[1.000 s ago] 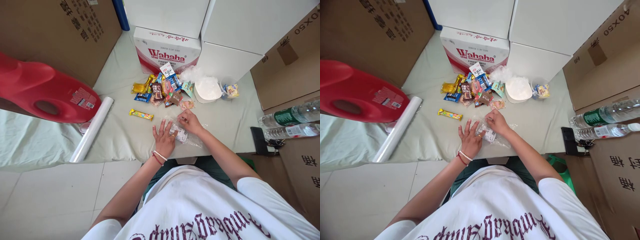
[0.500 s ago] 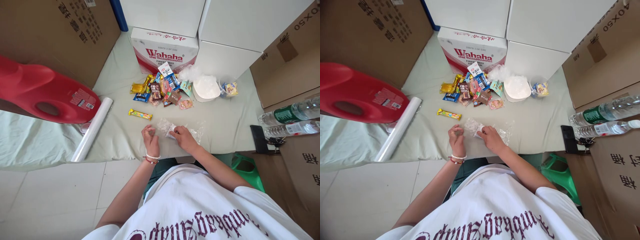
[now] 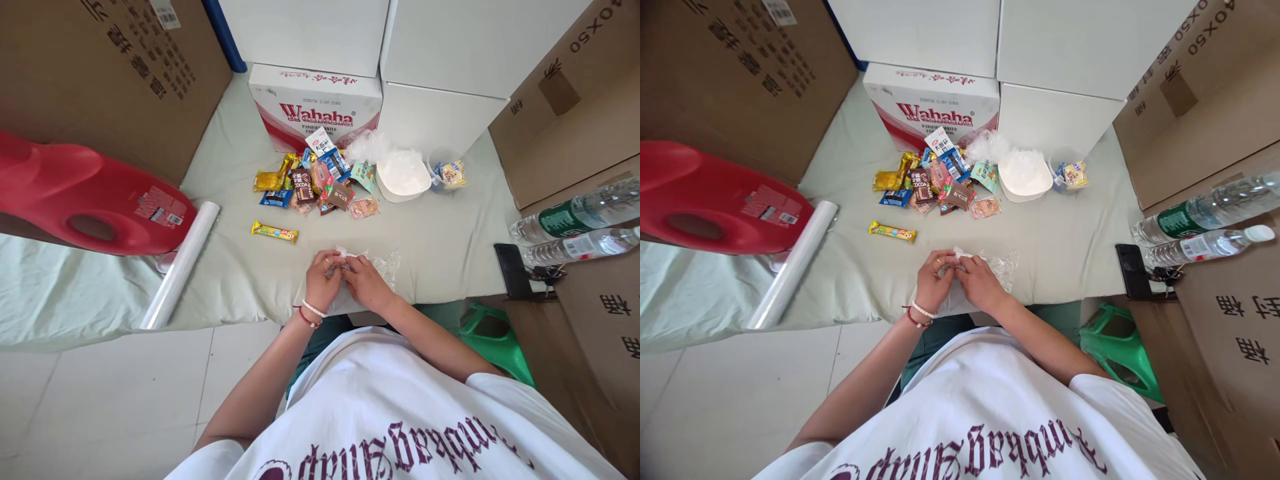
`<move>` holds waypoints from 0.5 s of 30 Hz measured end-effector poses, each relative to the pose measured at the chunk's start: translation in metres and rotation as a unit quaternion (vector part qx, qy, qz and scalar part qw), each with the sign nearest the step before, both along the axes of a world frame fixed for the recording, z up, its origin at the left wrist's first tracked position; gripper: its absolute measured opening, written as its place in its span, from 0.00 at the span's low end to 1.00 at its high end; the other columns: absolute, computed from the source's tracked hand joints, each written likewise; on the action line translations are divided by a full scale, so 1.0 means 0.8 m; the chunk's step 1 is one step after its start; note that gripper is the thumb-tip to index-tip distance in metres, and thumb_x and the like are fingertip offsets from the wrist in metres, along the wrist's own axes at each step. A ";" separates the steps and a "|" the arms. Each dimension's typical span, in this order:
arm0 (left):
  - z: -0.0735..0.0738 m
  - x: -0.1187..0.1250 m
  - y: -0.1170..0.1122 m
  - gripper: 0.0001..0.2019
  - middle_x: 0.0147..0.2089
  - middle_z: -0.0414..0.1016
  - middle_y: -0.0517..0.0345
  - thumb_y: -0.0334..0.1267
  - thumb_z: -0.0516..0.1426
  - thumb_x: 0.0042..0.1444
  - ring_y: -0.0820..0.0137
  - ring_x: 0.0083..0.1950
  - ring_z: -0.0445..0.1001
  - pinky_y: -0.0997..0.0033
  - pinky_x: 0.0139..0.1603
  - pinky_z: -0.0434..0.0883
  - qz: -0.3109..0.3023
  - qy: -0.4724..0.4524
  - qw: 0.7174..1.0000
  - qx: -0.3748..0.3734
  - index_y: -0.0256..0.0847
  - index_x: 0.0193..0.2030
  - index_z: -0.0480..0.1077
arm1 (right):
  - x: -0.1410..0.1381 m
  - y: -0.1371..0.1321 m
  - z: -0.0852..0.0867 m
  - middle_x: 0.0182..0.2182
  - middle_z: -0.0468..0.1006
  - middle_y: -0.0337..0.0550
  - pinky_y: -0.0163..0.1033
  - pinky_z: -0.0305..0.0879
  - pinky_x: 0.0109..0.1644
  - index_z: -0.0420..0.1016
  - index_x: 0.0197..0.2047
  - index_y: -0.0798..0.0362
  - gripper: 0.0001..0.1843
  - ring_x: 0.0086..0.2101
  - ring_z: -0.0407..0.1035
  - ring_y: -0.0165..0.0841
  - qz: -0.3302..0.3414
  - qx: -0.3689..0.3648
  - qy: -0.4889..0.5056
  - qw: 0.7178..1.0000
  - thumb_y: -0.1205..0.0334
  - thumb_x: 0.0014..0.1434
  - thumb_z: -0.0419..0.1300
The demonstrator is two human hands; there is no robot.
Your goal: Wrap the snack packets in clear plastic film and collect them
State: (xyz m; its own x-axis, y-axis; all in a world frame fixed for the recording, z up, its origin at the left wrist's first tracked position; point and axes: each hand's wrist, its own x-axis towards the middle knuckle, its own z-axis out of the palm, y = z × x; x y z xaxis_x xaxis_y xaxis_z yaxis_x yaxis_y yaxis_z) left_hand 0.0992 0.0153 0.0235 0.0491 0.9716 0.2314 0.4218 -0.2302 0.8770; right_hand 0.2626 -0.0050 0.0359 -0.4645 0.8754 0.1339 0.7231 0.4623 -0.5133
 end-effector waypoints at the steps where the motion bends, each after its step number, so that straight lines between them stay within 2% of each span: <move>1: 0.001 0.003 -0.006 0.10 0.50 0.81 0.53 0.32 0.54 0.61 0.66 0.54 0.79 0.60 0.60 0.76 -0.027 0.012 1.000 0.010 0.44 0.40 0.77 | 0.004 -0.001 0.006 0.57 0.75 0.56 0.53 0.68 0.57 0.81 0.53 0.52 0.17 0.51 0.66 0.45 0.008 -0.009 0.014 1.000 0.72 0.66 0.56; 3: 0.000 0.006 -0.014 0.11 0.53 0.81 0.51 0.33 0.52 0.65 0.65 0.58 0.78 0.58 0.63 0.74 -0.059 0.050 0.997 0.028 0.43 0.44 0.77 | 0.017 0.001 0.025 0.57 0.78 0.54 0.52 0.68 0.59 0.83 0.49 0.52 0.14 0.52 0.69 0.44 0.042 -0.046 0.057 0.996 0.70 0.66 0.58; 5: -0.005 0.006 -0.019 0.11 0.56 0.81 0.49 0.36 0.53 0.67 0.63 0.62 0.76 0.55 0.66 0.73 -0.075 0.100 0.991 0.049 0.44 0.45 0.77 | 0.038 0.009 0.049 0.51 0.82 0.47 0.47 0.71 0.56 0.84 0.48 0.49 0.13 0.48 0.74 0.40 0.054 -0.099 0.112 0.987 0.65 0.68 0.58; 7: -0.012 0.005 -0.021 0.10 0.59 0.80 0.48 0.36 0.53 0.67 0.61 0.65 0.75 0.53 0.66 0.72 -0.083 0.139 0.984 0.073 0.44 0.45 0.77 | 0.063 0.026 0.072 0.45 0.84 0.43 0.44 0.73 0.51 0.83 0.51 0.47 0.15 0.44 0.77 0.37 0.001 -0.116 0.148 0.982 0.62 0.70 0.55; 9: -0.018 0.004 -0.021 0.10 0.59 0.80 0.48 0.34 0.53 0.65 0.60 0.66 0.74 0.53 0.65 0.72 -0.083 0.161 0.979 0.094 0.44 0.45 0.77 | 0.088 0.048 0.083 0.49 0.82 0.44 0.46 0.72 0.54 0.81 0.56 0.48 0.18 0.47 0.75 0.39 -0.074 -0.068 0.134 0.986 0.65 0.67 0.56; 11: -0.022 0.005 -0.020 0.10 0.59 0.80 0.48 0.33 0.53 0.65 0.61 0.66 0.74 0.54 0.64 0.73 -0.078 0.176 0.975 0.109 0.44 0.45 0.77 | 0.107 0.068 0.079 0.56 0.79 0.49 0.53 0.68 0.61 0.78 0.62 0.49 0.27 0.57 0.70 0.47 -0.104 -0.022 0.079 0.991 0.69 0.59 0.62; 12: -0.022 0.005 -0.020 0.10 0.59 0.80 0.48 0.33 0.53 0.65 0.61 0.66 0.74 0.54 0.63 0.73 -0.074 0.182 0.974 0.116 0.44 0.44 0.77 | 0.114 0.076 0.072 0.57 0.78 0.50 0.56 0.65 0.63 0.77 0.64 0.49 0.32 0.60 0.66 0.50 -0.102 -0.023 0.050 0.993 0.71 0.55 0.65; 14: -0.022 0.007 -0.021 0.09 0.58 0.81 0.48 0.35 0.54 0.67 0.61 0.65 0.75 0.55 0.62 0.72 -0.068 0.193 0.971 0.126 0.43 0.44 0.77 | 0.119 0.083 0.053 0.50 0.81 0.50 0.59 0.64 0.63 0.76 0.64 0.50 0.36 0.58 0.65 0.52 -0.086 -0.061 0.015 0.994 0.72 0.51 0.68; 15: -0.021 0.009 -0.022 0.09 0.57 0.81 0.47 0.37 0.54 0.67 0.60 0.64 0.75 0.55 0.61 0.72 -0.064 0.198 0.970 0.127 0.43 0.43 0.77 | 0.119 0.082 0.043 0.44 0.82 0.49 0.58 0.65 0.61 0.77 0.63 0.50 0.33 0.55 0.67 0.50 -0.079 -0.080 0.013 0.994 0.70 0.53 0.68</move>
